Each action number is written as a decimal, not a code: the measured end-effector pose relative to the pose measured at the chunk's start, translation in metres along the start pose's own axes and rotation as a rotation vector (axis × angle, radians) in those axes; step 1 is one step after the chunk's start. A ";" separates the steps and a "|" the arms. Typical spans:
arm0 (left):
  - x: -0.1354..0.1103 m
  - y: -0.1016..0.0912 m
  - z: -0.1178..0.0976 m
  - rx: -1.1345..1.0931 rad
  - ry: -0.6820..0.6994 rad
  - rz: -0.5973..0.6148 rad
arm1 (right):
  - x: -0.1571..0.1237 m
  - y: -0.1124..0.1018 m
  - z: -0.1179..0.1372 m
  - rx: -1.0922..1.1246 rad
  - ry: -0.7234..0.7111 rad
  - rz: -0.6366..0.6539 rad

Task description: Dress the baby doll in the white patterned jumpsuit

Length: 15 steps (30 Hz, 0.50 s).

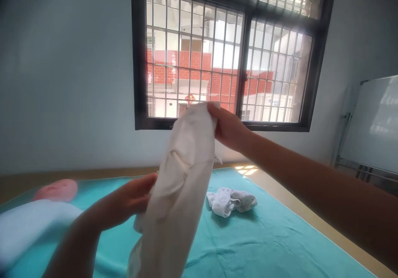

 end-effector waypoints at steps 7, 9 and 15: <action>0.007 0.019 -0.011 0.056 0.023 0.011 | -0.006 0.032 0.011 0.124 0.026 0.069; 0.010 0.020 -0.017 0.071 0.043 -0.057 | -0.006 0.034 0.012 0.094 0.004 -0.017; 0.024 0.052 -0.016 0.108 0.000 0.011 | -0.002 0.041 0.027 -0.009 -0.122 -0.179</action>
Point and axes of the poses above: each hand's wrist, its own x-axis towards the middle knuckle, its own y-axis out of the palm, z = x × y, the point moved 6 cm from there along x, towards the middle knuckle, and after that the axes turned 8 degrees about -x, right-handed, at the moved point
